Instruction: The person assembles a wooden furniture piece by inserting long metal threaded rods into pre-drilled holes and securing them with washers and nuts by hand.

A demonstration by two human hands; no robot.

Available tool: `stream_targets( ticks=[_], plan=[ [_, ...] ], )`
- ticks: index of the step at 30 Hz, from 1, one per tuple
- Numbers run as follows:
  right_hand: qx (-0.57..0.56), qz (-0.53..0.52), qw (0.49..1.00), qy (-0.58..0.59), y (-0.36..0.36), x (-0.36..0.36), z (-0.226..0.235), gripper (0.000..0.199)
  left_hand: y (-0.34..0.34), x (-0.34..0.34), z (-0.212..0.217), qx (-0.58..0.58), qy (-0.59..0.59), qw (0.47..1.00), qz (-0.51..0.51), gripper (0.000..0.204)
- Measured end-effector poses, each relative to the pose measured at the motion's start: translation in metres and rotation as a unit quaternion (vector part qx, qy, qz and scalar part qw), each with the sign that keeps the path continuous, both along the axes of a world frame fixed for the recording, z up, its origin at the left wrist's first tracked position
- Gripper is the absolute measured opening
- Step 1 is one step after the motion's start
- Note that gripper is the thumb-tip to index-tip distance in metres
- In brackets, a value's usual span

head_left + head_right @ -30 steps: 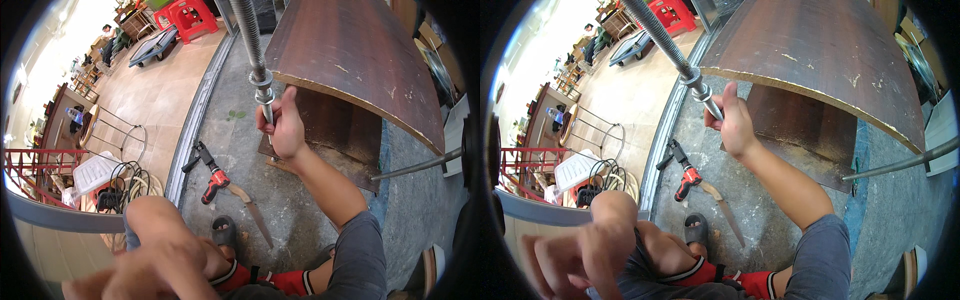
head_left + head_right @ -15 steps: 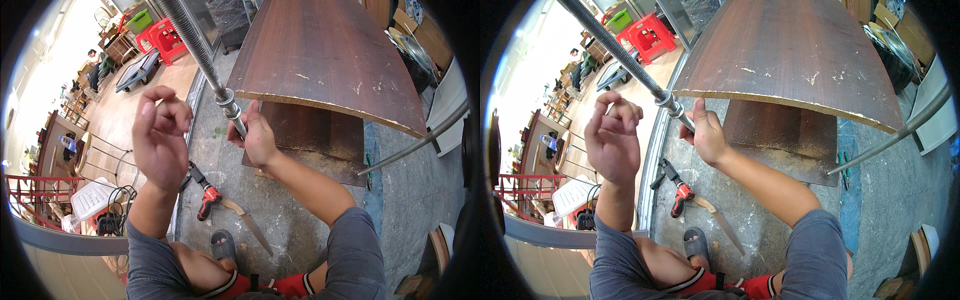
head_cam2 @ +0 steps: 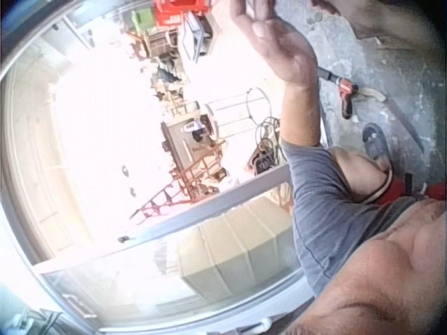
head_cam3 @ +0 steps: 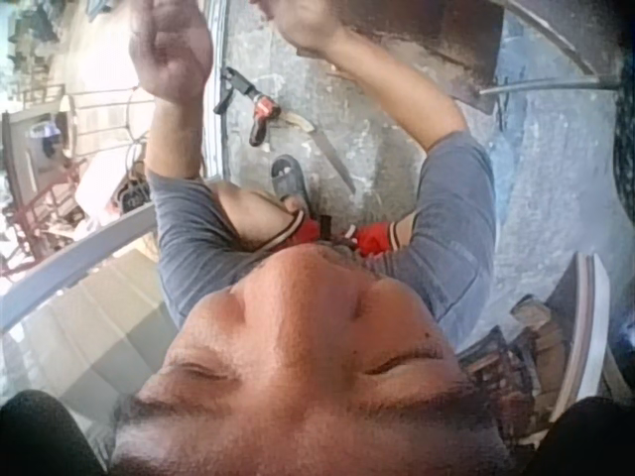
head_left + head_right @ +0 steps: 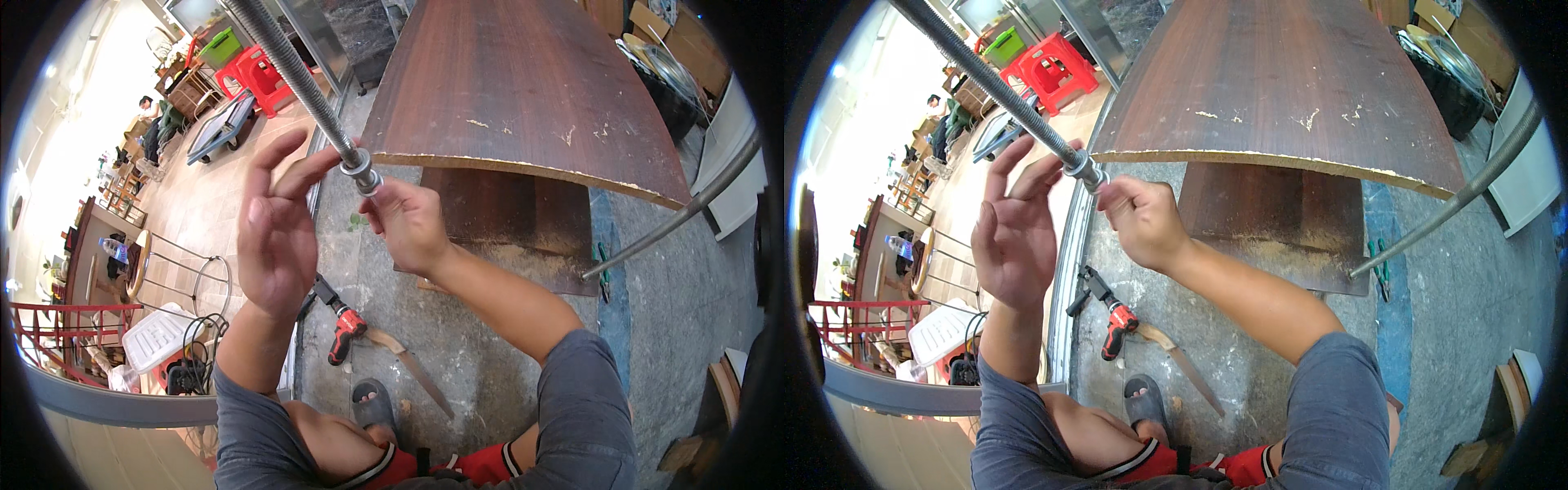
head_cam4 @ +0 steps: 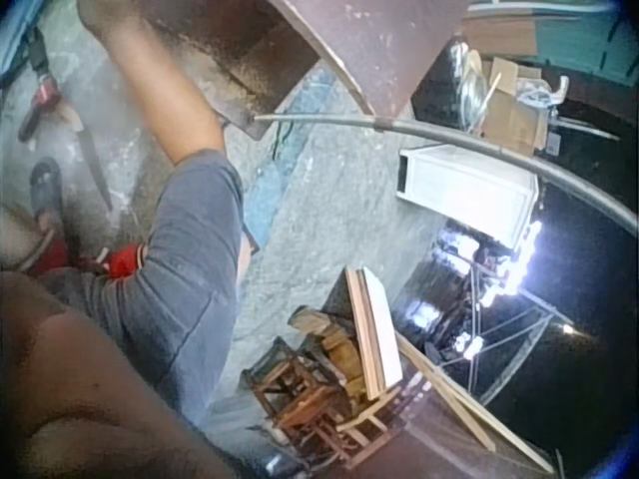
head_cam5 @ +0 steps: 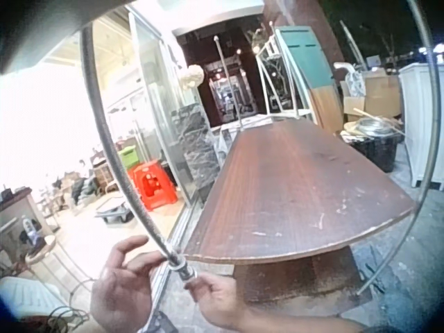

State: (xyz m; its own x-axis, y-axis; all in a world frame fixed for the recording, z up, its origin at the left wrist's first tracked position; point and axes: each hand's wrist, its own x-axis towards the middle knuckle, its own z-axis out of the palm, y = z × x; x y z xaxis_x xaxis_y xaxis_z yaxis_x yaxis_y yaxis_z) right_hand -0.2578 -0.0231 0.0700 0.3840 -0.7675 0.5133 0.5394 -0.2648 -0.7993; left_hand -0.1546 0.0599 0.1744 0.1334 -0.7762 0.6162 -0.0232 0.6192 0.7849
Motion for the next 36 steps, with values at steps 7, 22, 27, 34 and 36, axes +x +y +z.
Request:
stream_targets(
  ticks=[7,22,27,34,36],
  plan=[
    [-0.056,-0.041,0.997,0.017,-0.002,0.001,-0.005,0.069,-0.01,0.004,-0.004,0.002,0.035,0.999,-0.012,0.068],
    [-0.067,-0.068,0.995,-0.007,0.001,0.011,-0.001,0.064,-0.007,0.009,0.005,0.001,0.142,0.99,0.0,0.05],
    [0.114,0.138,0.978,-0.107,0.003,0.005,0.011,0.056,-0.006,0.042,-0.001,-0.016,0.061,0.996,-0.06,0.052],
    [0.159,0.086,0.982,-0.057,0.001,0.002,0.014,0.055,-0.008,0.017,-0.005,-0.013,0.049,0.998,-0.037,0.057],
    [0.027,0.0,0.999,-0.043,0.004,0.01,0.007,0.061,-0.011,0.033,0.004,-0.022,0.062,0.997,-0.03,0.054]
  ],
)
